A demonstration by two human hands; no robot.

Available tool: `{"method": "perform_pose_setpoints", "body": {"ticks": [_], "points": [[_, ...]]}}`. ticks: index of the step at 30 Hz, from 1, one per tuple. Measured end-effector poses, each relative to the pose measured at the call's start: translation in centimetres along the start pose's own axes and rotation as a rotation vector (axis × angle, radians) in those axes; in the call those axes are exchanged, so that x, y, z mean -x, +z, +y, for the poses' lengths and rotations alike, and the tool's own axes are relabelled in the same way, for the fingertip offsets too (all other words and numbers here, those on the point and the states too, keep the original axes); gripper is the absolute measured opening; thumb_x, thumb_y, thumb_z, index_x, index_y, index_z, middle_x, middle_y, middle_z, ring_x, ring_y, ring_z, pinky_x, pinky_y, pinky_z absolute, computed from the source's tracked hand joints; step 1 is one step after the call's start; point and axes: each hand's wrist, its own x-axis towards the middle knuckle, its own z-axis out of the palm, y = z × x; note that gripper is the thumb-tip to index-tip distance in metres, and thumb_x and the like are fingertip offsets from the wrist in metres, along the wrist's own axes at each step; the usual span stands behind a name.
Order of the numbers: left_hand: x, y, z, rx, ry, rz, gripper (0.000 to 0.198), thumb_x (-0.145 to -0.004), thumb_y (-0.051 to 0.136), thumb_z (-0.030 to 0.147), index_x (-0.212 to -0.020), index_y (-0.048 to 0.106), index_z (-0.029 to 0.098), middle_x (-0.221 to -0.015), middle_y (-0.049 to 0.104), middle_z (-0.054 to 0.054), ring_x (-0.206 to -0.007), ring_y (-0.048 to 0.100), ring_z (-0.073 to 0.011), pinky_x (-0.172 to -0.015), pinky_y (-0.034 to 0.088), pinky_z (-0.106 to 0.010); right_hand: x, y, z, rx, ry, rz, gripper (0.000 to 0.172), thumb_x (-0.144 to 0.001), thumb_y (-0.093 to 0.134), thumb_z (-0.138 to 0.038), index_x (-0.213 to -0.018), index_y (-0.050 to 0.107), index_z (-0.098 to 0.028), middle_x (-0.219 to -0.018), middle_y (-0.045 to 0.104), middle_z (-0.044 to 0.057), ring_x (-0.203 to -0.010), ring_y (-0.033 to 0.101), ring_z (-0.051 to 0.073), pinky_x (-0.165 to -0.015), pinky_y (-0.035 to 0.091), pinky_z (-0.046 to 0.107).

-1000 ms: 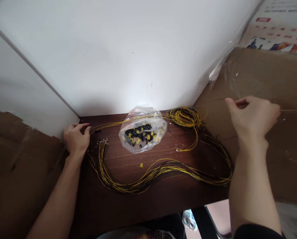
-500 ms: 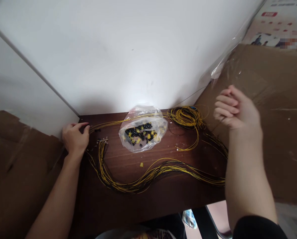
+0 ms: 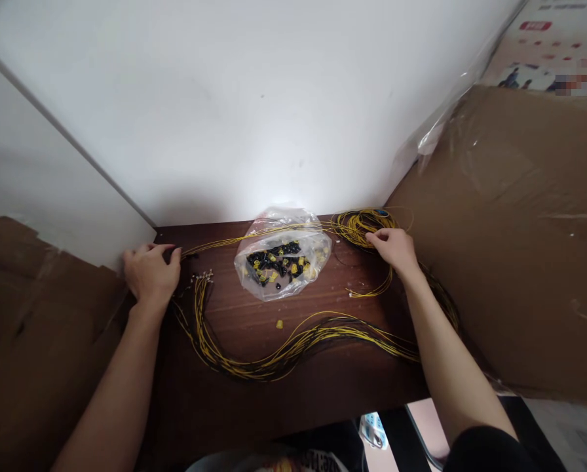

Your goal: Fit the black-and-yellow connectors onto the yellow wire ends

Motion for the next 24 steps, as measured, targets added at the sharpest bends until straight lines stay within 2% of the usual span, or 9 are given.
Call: {"method": "perform_pose_setpoints", "body": {"ticks": [3,9,11,13,14,17,18,21,24], "points": [[0.0,-0.1,0.1,-0.021,0.003,-0.026,0.035,-0.083,0.045,0.032,-0.099,0.07,0.014,-0.098,0.062,-0.013,-0.096,0.045,-0.0329,-0.08,0.04,-0.041,0.7,-0.6,-1.2,-0.209,0.048,-0.142,0.022,-0.06,0.075,-0.032,-0.057,0.062,-0.015,-0.05,0.051,-0.001,-0.045,0.042,0.008,-0.04,0.031,0.019],[0.1,-0.5,0.3,-0.041,0.014,-0.105,0.032,-0.082,0.047,0.028,-0.1,0.07,0.014,-0.098,0.062,-0.013,-0.094,0.049,-0.0315,-0.08,0.042,-0.039,-1.1,-2.5,-2.1,-1.24,0.211,-0.578,0.007,-0.079,0.06,-0.017,-0.075,0.059,-0.011,-0.055,0.048,-0.004,-0.037,0.032,-0.001,-0.032,0.025,0.008],[0.0,-0.5,0.4,-0.037,0.012,-0.121,0.031,-0.081,0.048,0.027,-0.1,0.07,0.014,-0.098,0.062,-0.014,-0.094,0.051,-0.0312,-0.08,0.043,-0.038,-3.0,-3.1,-1.2,-1.649,0.365,-0.865,0.007,-0.084,0.051,-0.014,-0.08,0.057,-0.011,-0.059,0.05,-0.004,-0.041,0.037,-0.001,-0.037,0.032,0.007],[0.0,-0.4,0.4,-0.033,0.012,-0.131,0.031,-0.081,0.05,0.026,-0.1,0.07,0.013,-0.098,0.061,-0.014,-0.093,0.052,-0.0309,-0.08,0.044,-0.038,-4.8,-3.4,-0.2,-1.939,0.576,-1.296,0.01,-0.082,0.05,-0.007,-0.075,0.053,-0.014,-0.055,0.046,-0.007,-0.046,0.042,0.001,-0.044,0.039,0.01],[0.0,-0.4,0.3,-0.031,0.012,-0.136,0.031,-0.081,0.05,0.026,-0.1,0.07,0.013,-0.097,0.061,-0.014,-0.092,0.053,-0.0306,-0.079,0.045,-0.038,-5.5,-3.5,0.3,-1.952,0.594,-1.346,0.015,-0.079,0.049,-0.003,-0.07,0.051,-0.015,-0.051,0.043,-0.008,-0.044,0.041,0.002,-0.043,0.039,0.011],[0.0,-0.1,0.3,-0.031,0.012,-0.157,0.03,-0.08,0.05,0.025,-0.1,0.07,0.014,-0.096,0.06,-0.014,-0.09,0.055,-0.0294,-0.078,0.046,-0.037,-6.0,-3.6,0.8,-1.935,0.617,-1.278,0.019,-0.076,0.045,0.003,-0.068,0.05,-0.014,-0.058,0.051,-0.005,-0.048,0.047,0.002,-0.046,0.042,0.011],[0.0,0.0,0.3,-0.03,0.012,-0.166,0.03,-0.08,0.05,0.025,-0.1,0.07,0.015,-0.096,0.06,-0.014,-0.089,0.055,-0.029,-0.078,0.046,-0.037,-5.7,-3.6,0.6,-1.903,0.615,-1.176,0.019,-0.077,0.042,0.003,-0.071,0.052,-0.012,-0.063,0.056,-0.002,-0.051,0.051,0.002,-0.047,0.043,0.01],[0.0,0.2,0.3,-0.032,0.017,-0.193,0.029,-0.079,0.051,0.023,-0.1,0.07,0.015,-0.097,0.06,-0.014,-0.089,0.056,-0.0282,-0.079,0.047,-0.036,-3.7,-3.7,-1.2,-1.594,0.529,-0.635,0.021,-0.082,0.038,-0.002,-0.076,0.055,-0.012,-0.066,0.06,0.0,-0.054,0.055,0.001,-0.045,0.041,0.007],[-0.1,0.3,0.3,-0.029,0.023,-0.201,0.03,-0.079,0.052,0.024,-0.101,0.07,0.015,-0.097,0.06,-0.014,-0.089,0.057,-0.0283,-0.08,0.047,-0.037,-1.5,-4.1,-4.2,-1.223,0.347,-0.478,0.017,-0.085,0.042,-0.009,-0.083,0.058,-0.014,-0.069,0.062,0.0,-0.059,0.059,0.005,-0.05,0.046,0.012]]}}
